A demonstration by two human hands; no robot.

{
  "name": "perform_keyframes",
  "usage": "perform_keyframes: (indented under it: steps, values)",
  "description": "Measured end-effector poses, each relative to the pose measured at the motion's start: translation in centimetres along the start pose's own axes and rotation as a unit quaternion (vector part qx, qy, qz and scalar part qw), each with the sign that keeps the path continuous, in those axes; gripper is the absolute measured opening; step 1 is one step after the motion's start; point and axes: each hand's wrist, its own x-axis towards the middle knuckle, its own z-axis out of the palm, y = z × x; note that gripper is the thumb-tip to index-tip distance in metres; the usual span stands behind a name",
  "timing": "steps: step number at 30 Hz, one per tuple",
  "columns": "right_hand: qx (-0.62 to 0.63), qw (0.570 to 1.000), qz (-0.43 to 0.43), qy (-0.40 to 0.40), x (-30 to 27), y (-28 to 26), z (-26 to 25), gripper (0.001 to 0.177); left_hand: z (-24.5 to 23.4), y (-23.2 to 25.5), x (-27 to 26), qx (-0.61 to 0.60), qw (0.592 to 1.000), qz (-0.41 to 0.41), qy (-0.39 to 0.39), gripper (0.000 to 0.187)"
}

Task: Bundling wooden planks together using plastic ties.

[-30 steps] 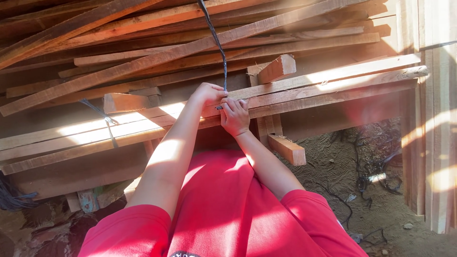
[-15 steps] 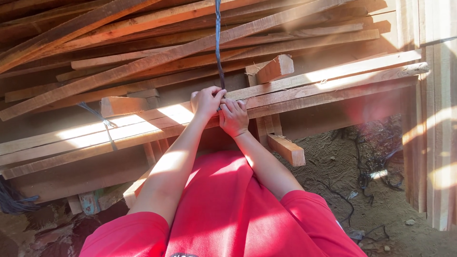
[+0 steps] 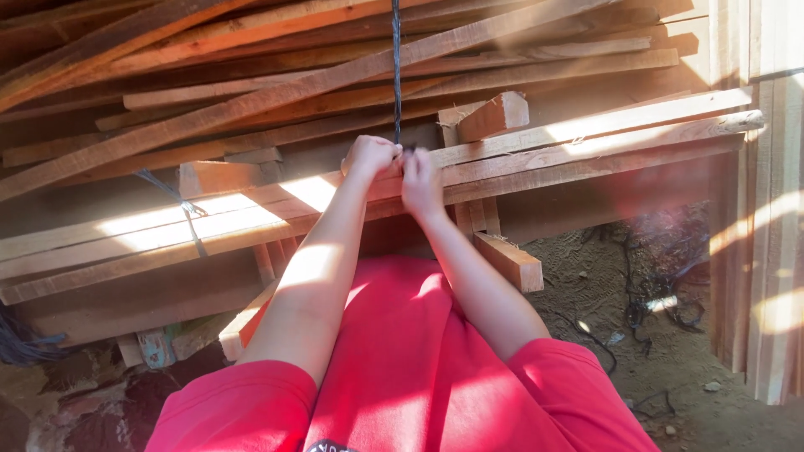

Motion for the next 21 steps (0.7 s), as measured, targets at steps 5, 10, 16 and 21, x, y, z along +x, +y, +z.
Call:
perform_keyframes:
  steps: [5, 10, 16, 21]
  values:
    - [0.001, 0.987, 0.154, -0.044, 6.2, 3.7, 3.0, 0.034, -0.8, 1.2, -0.2, 0.007, 0.999, -0.036, 0.002, 0.029]
    - [-0.051, 0.979, 0.184, -0.073, 4.8, 1.6, 1.2, 0.033, -1.0, 1.6, -1.6, -0.012, 0.998, -0.056, 0.010, 0.030]
    - [-0.010, 0.995, -0.037, -0.091, -0.4, -2.1, -2.7, 0.023, -1.5, 1.8, -2.9, -0.007, 0.999, -0.048, 0.007, 0.022]
    - [-0.091, 0.972, -0.200, -0.087, -1.7, -1.3, -3.8, 0.008, -0.8, 1.6, -2.1, -0.009, 0.999, -0.052, 0.012, 0.021]
